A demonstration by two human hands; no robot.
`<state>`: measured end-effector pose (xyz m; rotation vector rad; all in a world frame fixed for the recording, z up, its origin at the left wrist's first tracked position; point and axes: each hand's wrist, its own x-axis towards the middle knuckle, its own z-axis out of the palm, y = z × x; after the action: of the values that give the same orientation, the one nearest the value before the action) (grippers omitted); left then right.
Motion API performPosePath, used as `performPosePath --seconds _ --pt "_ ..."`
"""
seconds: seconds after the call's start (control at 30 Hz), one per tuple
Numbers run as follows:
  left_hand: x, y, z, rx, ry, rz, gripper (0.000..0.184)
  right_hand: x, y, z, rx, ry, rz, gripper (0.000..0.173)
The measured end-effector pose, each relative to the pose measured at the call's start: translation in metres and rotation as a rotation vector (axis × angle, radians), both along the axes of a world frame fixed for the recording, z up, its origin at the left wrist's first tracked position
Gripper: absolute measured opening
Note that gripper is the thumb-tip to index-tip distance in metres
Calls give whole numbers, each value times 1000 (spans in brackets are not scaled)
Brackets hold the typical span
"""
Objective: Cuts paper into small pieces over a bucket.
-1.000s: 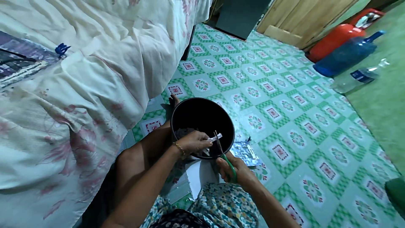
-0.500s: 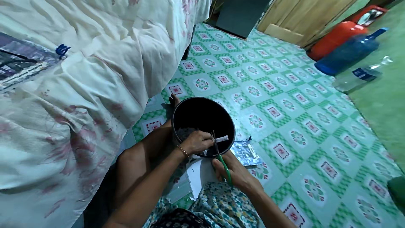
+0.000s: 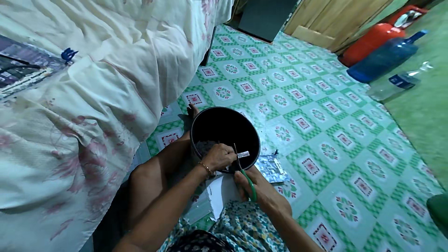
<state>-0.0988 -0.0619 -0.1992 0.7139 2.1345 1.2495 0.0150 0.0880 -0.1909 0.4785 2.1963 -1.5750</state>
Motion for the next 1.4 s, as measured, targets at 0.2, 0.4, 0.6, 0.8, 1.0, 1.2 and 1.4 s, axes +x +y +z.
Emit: performPosePath --seconds 0.2,0.4,0.6,0.8,1.0,1.2,1.4 --pt "1 1 1 8 -90 64 28 1 0 -5 68 46 -3 31" --pt "0 1 -1 -2 -66 24 28 -2 -1 1 -39 -18 1 32" --pt "1 0 -1 64 -106 82 27 0 2 -4 -42 48 -31 30" --pt "1 -1 1 13 -23 -46 28 -3 3 6 -151 -93 13 36" --pt "5 -3 -2 274 -198 139 25 0 -1 2 -175 67 -83 27" --pt "1 -3 -3 227 -215 94 26 1 4 2 -167 37 0 26" --pt "3 0 4 38 -108 -65 27 6 2 -3 -164 -12 -53 31"
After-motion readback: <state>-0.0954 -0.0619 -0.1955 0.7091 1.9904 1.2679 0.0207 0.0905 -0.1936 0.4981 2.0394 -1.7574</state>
